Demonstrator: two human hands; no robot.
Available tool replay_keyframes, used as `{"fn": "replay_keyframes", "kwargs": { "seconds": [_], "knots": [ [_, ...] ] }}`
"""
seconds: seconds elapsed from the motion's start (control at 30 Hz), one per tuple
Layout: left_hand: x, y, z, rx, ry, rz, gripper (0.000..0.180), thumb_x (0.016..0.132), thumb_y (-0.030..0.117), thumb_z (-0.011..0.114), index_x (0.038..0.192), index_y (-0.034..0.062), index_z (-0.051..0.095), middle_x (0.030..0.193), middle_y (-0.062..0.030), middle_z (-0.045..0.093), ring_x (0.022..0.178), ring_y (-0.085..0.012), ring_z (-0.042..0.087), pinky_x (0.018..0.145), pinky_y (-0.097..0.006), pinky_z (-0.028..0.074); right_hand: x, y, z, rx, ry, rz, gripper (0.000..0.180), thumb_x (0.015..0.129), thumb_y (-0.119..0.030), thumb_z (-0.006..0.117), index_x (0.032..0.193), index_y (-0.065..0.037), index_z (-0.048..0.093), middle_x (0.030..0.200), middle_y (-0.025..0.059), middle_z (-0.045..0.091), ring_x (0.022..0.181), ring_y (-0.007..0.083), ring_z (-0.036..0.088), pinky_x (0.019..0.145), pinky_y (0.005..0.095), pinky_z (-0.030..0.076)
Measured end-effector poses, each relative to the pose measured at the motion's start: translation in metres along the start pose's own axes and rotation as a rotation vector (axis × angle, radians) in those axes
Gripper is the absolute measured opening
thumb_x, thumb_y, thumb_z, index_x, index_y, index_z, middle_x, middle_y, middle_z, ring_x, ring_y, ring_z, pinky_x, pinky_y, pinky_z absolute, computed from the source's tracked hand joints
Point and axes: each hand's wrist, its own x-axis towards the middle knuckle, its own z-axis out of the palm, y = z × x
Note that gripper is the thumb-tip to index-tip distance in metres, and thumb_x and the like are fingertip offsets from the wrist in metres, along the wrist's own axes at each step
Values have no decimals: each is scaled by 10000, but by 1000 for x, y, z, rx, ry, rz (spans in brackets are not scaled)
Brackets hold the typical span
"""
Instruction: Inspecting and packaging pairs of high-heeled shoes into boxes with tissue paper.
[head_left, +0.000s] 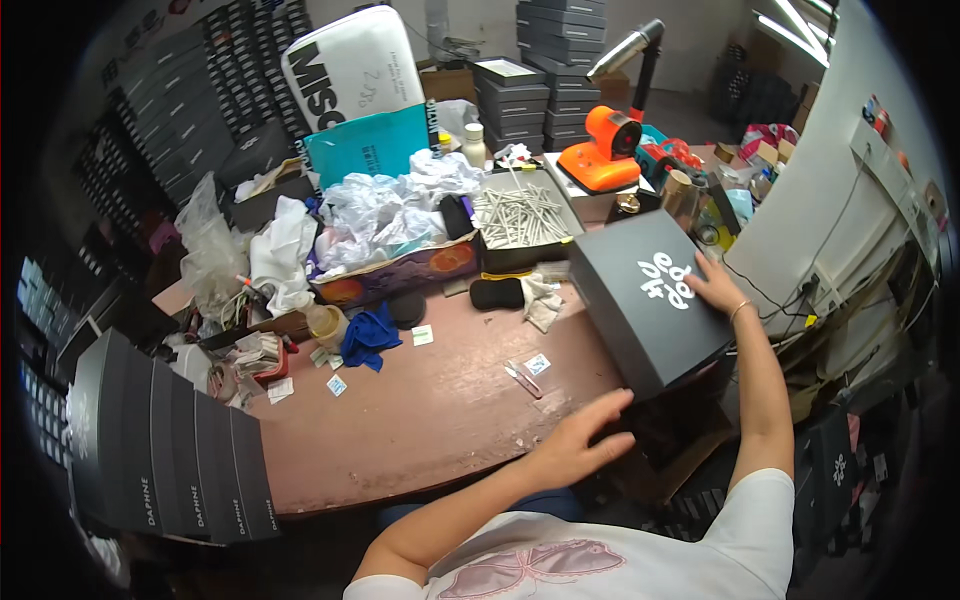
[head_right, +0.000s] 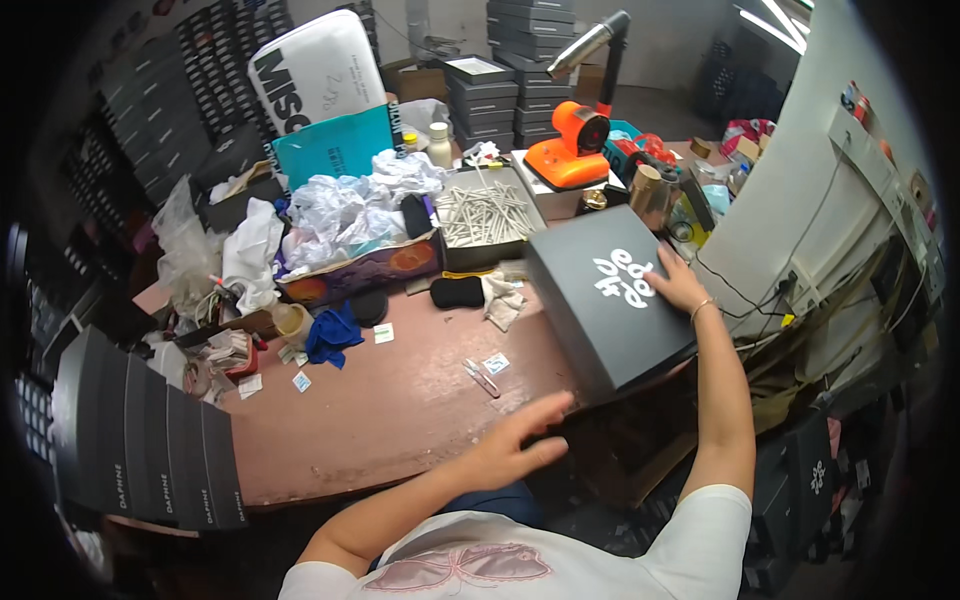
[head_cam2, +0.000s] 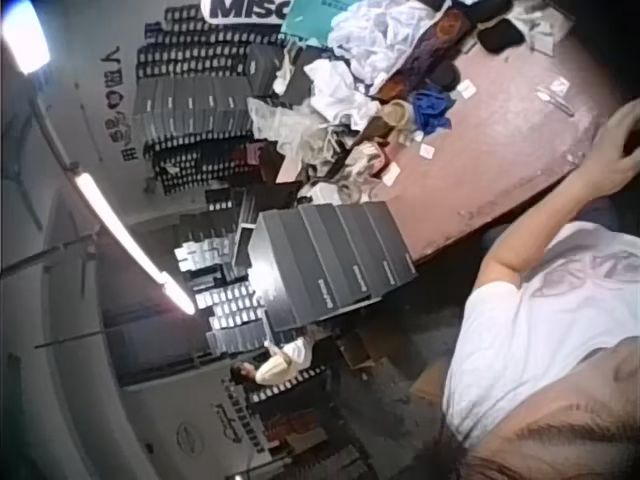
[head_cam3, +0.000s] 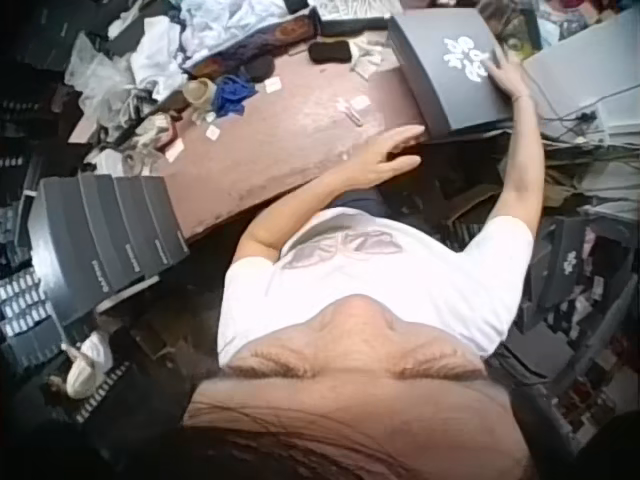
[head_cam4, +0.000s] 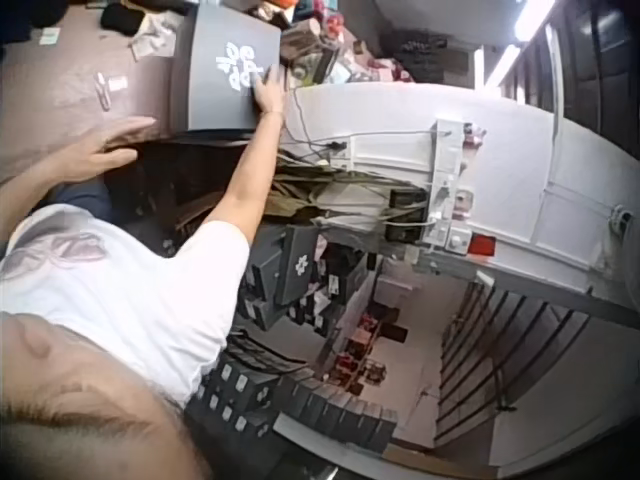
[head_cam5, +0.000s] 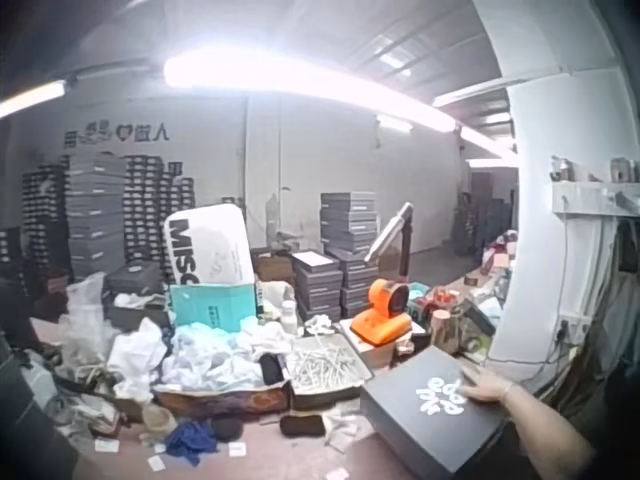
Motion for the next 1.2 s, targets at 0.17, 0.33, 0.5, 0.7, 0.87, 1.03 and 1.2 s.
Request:
{"fn": "replay_keyframes", "kwargs": {
  "seconds": [0.17,0.33,0.5,0.7,0.87,1.03,1.2],
  "knots": [
    [-108,-44,-12,219,108,-168,564,936,339,586,1399,56,433,1422,-182,436,1270,-284,471,1046,-364,369,15,-21,14,2,68,3,506,941,-417,468,1376,-158,480,1438,220,380,1311,385,384,1041,476,350],
    [-217,-83,-35,125,497,-396,529,930,278,609,1379,45,455,1312,-169,550,1105,-223,589,905,-330,486,1,-241,-11,178,261,-717,517,831,-129,655,1327,-107,509,1418,191,402,1303,349,410,1043,400,387],
    [-250,-55,-18,129,599,-312,568,938,293,577,1420,51,398,1325,-172,538,1143,-240,563,911,-316,463,-196,-611,-87,344,103,-1711,471,748,-138,704,1196,-85,566,1347,174,459,1228,315,487,954,378,471],
    [-275,-75,-8,118,736,-302,532,930,268,614,1391,65,443,1284,-160,571,1090,-226,591,925,-329,474,-378,-796,-71,23,731,-2126,383,814,-236,633,1192,-187,605,1442,92,394,1386,336,267,1075,619,251],
    [-325,-68,-13,-96,941,-281,480,927,198,630,1341,5,483,1214,-119,596,1080,-160,579,941,-303,463,-386,-816,-26,-24,990,-1985,258,855,-270,562,1072,-220,692,1398,35,439,1376,380,256,1056,634,282],
    [-388,-12,-57,-443,1664,411,696,941,609,372,1443,128,328,1456,-150,369,1308,-281,397,1031,-479,358,-290,-718,-37,78,921,-2052,345,838,-269,584,1170,-222,661,1382,-12,443,1374,354,283,1040,648,304],
    [-409,-15,-84,-760,1103,953,585,972,481,375,1393,76,406,1395,-167,429,1327,-311,374,1105,-522,274,-230,-503,-18,258,620,-1964,394,802,-185,624,1194,-214,640,1310,-22,469,1356,229,351,1110,585,274]
  ]
}}
